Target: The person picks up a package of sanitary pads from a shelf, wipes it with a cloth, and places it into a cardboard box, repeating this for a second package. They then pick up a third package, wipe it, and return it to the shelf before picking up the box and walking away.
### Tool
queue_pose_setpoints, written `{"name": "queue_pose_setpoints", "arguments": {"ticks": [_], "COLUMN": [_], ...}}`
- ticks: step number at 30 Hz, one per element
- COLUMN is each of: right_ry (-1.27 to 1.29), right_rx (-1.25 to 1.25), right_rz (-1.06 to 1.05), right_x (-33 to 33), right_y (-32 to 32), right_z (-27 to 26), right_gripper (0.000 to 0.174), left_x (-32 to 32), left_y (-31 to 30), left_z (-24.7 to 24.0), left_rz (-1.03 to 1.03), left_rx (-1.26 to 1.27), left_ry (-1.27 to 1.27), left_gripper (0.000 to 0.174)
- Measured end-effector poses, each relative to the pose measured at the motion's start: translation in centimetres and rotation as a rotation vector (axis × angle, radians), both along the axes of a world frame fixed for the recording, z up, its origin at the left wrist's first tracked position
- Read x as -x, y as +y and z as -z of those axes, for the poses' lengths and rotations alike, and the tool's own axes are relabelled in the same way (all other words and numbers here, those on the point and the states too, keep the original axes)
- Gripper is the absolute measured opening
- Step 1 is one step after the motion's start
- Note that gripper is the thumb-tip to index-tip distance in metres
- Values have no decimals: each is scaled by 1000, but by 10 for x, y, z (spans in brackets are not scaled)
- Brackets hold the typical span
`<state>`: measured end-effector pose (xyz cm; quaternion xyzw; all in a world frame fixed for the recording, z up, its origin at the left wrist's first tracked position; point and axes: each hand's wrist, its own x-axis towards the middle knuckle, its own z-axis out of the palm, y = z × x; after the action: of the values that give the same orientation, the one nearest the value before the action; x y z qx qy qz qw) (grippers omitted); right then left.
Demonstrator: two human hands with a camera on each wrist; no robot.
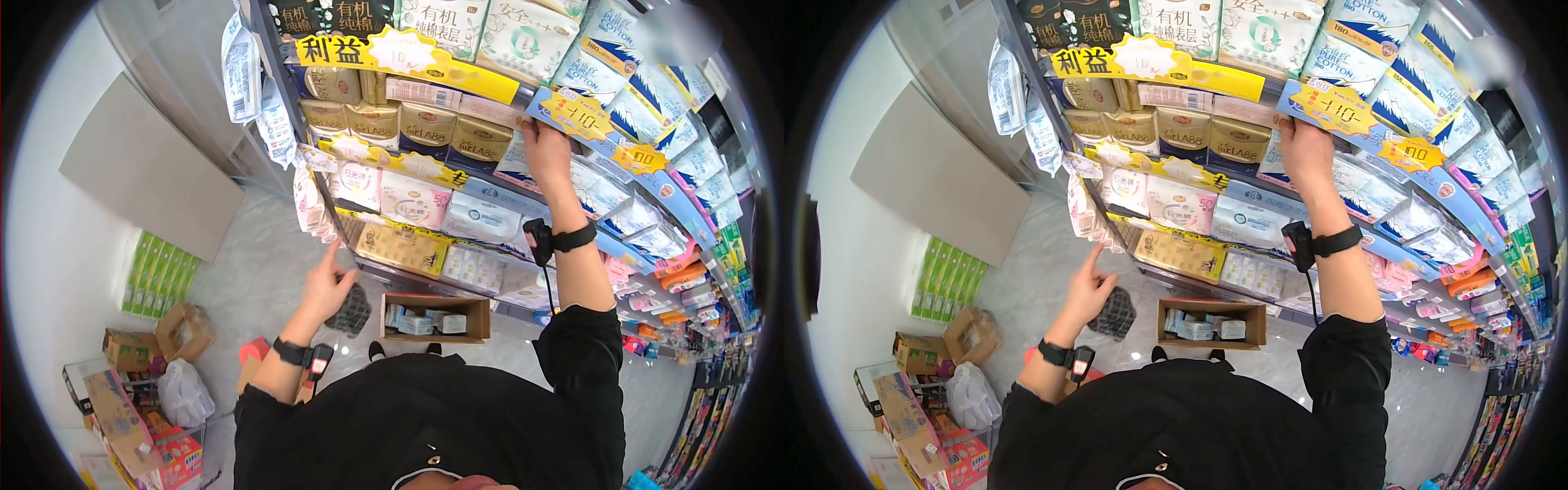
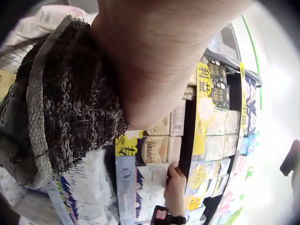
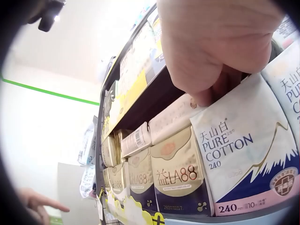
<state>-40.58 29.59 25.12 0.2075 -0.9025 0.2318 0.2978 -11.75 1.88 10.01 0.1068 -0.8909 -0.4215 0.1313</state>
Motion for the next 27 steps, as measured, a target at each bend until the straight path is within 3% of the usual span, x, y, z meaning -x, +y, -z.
{"name": "queue_pose_setpoints", "arguments": {"ticks": [4, 7, 11, 13, 23, 24, 27], "right_ry": [36, -18, -72, 56, 118, -33, -56], "right_rx": [-1, -36, -25, -28, -64, -47, -52], "right_rz": [-64, -63, -75, -1, 4, 13, 21], "right_x": [-3, -9, -16, -21, -25, -25, -30], "right_y": [3, 5, 16, 20, -11, -11, -16], "right_z": [2, -4, -10, -6, 8, 5, -1], "right_gripper": [29, 33, 38, 41, 38, 44, 45], "left_x": [-40, -62, -78, -83, -92, -91, -86], "left_y": [-14, -18, -26, -29, -40, -38, -32], "left_z": [24, 36, 41, 42, 46, 47, 43], "left_rz": [-274, -345, -356, -398, -363, -350, -318], "left_rx": [-161, -270, -262, -278, -129, -147, -178], "left_ry": [-48, -54, -79, -46, -89, -79, -67], "left_gripper": [59, 57, 56, 54, 48, 46, 44]}}
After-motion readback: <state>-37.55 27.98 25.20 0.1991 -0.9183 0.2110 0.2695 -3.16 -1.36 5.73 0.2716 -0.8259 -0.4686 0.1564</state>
